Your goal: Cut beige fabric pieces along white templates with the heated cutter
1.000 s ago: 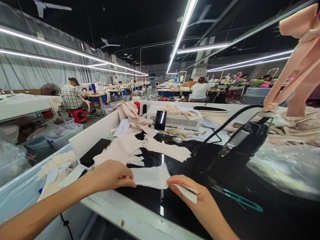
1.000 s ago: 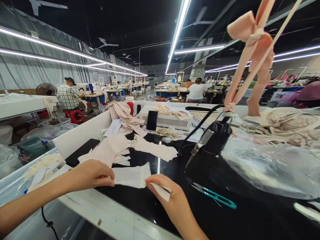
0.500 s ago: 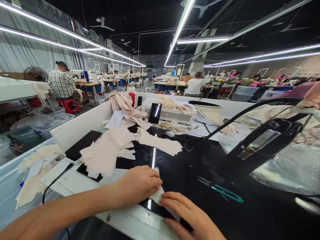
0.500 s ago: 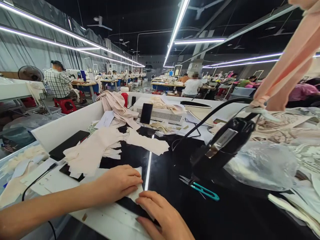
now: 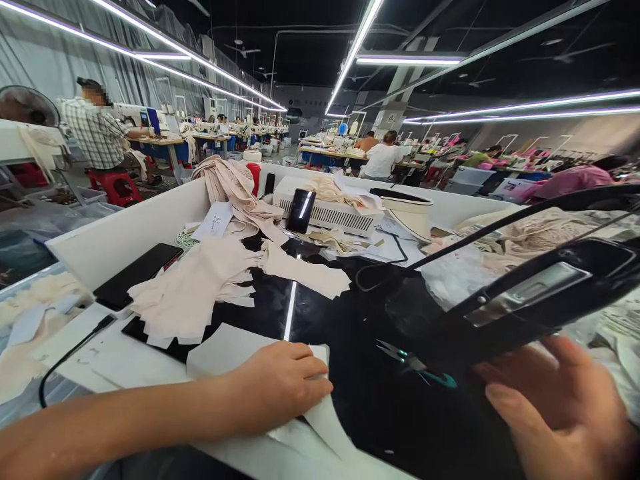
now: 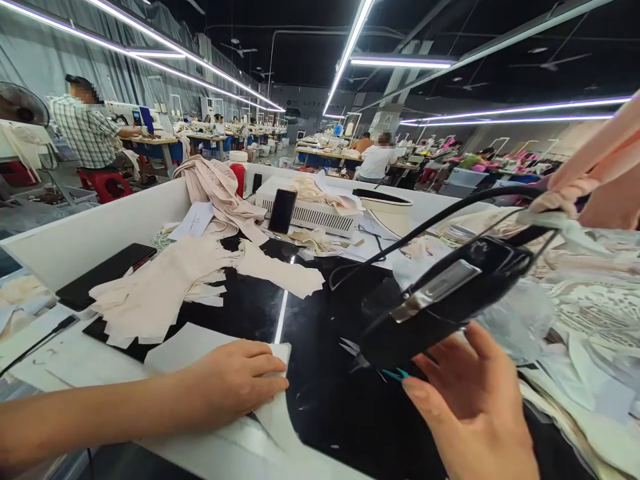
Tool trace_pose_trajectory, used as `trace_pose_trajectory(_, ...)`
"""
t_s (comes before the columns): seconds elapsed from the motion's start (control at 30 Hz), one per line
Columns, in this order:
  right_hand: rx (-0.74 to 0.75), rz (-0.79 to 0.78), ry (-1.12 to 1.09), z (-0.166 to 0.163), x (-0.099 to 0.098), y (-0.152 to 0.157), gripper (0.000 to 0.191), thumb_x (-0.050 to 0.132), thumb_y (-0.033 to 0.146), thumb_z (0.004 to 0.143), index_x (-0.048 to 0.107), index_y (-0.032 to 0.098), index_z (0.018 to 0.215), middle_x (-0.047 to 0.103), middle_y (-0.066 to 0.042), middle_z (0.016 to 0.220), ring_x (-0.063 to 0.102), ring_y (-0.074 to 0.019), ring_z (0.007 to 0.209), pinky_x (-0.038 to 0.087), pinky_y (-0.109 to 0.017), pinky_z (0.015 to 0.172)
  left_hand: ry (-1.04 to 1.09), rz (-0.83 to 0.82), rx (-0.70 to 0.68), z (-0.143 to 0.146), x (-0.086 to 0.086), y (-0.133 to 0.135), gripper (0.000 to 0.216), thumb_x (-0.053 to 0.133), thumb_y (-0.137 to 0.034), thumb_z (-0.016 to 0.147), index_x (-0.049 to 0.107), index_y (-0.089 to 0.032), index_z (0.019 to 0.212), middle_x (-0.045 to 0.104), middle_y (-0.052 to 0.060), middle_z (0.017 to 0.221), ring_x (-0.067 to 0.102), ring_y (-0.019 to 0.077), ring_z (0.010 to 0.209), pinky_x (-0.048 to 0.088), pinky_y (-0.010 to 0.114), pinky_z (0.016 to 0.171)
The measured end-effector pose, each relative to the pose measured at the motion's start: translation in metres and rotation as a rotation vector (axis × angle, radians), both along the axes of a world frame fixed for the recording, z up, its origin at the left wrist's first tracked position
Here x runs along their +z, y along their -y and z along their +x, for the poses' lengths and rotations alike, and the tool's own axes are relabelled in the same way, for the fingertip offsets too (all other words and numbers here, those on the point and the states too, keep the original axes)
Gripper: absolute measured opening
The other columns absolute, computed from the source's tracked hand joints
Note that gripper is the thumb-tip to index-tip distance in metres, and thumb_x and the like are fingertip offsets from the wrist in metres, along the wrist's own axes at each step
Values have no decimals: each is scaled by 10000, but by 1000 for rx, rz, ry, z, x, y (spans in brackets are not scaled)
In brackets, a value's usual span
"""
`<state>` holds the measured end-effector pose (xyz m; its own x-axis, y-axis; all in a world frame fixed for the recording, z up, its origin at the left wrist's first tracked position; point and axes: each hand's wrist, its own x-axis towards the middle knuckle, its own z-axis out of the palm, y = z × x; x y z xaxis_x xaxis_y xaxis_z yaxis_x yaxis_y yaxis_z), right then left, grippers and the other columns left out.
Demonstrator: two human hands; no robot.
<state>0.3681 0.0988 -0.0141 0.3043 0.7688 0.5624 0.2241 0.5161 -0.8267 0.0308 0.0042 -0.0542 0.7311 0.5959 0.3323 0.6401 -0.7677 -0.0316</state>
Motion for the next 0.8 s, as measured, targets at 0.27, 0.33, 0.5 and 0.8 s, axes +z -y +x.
trace_pose_trajectory(0.27,104,98,-104,-108,63,8,573,1107,547,684,688,331,1009,840,-2,949,778,-262,653,706,-476,641,36,43,-9,6,5,0,117,685,-118,1202,780,-185,1188,841,101,1267,797,221,1166,627,307,964)
trace_pose_trajectory(0.33,102,132,-93,-122,64,10,575,1102,481,684,643,334,997,811,41,879,740,-238,595,677,-431,601,48,64,-11,8,5,-3,107,691,-146,1219,789,-183,1197,849,102,1262,802,218,1149,631,311,965)
trace_pose_trajectory(0.5,122,132,-140,-138,51,9,549,1071,432,747,613,337,1034,782,99,876,709,-188,595,643,-368,628,55,100,-3,14,-1,-5,59,751,-206,1217,802,-175,1218,856,111,1267,806,222,1134,638,321,942)
trace_pose_trajectory(0.8,269,135,-298,-149,30,3,543,1047,459,859,641,319,1191,746,99,860,696,-154,597,635,-313,567,118,107,36,18,-10,4,180,667,-275,1281,795,-153,1248,866,108,1296,814,218,1149,623,317,868)
